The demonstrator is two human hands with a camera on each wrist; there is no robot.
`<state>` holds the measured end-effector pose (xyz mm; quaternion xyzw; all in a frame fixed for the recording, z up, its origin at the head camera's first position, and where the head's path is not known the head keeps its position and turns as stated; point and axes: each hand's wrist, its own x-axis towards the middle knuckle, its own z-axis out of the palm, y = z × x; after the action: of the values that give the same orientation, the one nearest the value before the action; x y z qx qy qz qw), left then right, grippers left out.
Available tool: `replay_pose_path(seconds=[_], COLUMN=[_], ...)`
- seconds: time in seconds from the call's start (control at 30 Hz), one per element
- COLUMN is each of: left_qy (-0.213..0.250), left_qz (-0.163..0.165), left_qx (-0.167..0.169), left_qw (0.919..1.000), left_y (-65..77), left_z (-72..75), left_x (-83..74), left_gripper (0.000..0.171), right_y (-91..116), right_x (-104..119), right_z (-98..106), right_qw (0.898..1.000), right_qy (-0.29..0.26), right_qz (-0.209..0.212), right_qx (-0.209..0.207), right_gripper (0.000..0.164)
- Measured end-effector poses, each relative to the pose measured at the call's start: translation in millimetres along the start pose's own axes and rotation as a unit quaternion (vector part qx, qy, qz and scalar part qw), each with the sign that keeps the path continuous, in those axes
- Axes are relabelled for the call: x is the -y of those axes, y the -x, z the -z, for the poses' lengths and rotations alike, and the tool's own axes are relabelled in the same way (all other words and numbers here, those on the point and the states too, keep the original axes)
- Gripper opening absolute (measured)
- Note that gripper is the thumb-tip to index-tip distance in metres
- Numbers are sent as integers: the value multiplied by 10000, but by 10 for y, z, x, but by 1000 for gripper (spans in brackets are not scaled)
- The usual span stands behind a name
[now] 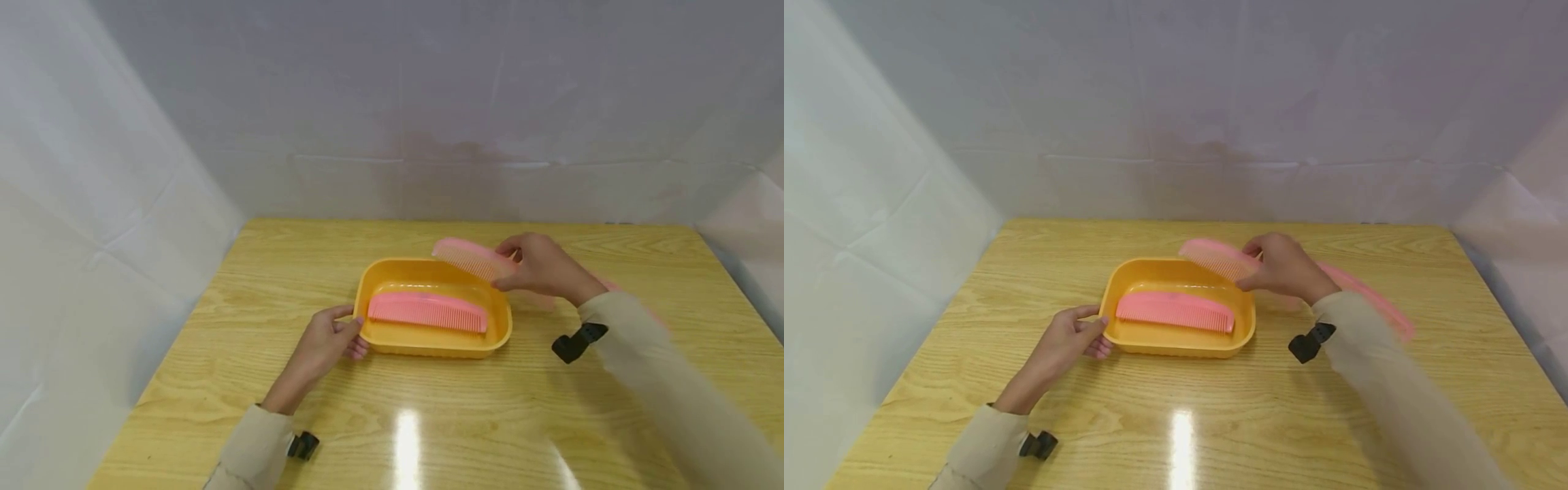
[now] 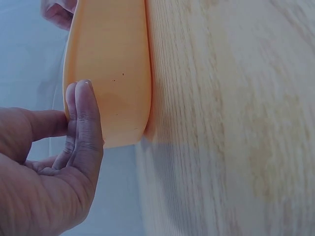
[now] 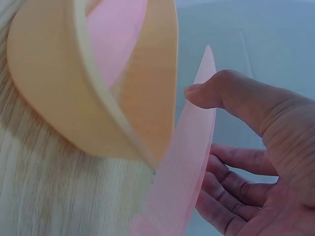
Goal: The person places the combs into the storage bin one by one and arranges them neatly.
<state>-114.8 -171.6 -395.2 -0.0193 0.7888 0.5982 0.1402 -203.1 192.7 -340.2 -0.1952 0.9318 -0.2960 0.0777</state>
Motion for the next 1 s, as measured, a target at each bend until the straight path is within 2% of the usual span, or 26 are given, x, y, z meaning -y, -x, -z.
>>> replay_pose_path(seconds=[0.27, 0.5, 0.77, 1.0], left_qy=[-10, -18, -5, 28], left_qz=[88, 46, 3, 4], left_qx=[-66, -52, -14, -1], left_qw=[9999, 10000, 10000, 10000], left_y=[-4, -7, -6, 8], left_z=[0, 10, 21, 14], left_x=[5, 4, 0, -14], left_gripper=[41, 41, 40, 41], right_y=[-143, -241, -298, -313], right_x=[218, 337, 487, 605], right_z=[-183, -338, -534, -671], right_qw=[9994, 9977, 9959, 9949], right_qy=[56, 159, 133, 176], right_qz=[228, 598, 602, 559], right_qx=[271, 290, 663, 817], right_gripper=[55, 54, 56, 55])
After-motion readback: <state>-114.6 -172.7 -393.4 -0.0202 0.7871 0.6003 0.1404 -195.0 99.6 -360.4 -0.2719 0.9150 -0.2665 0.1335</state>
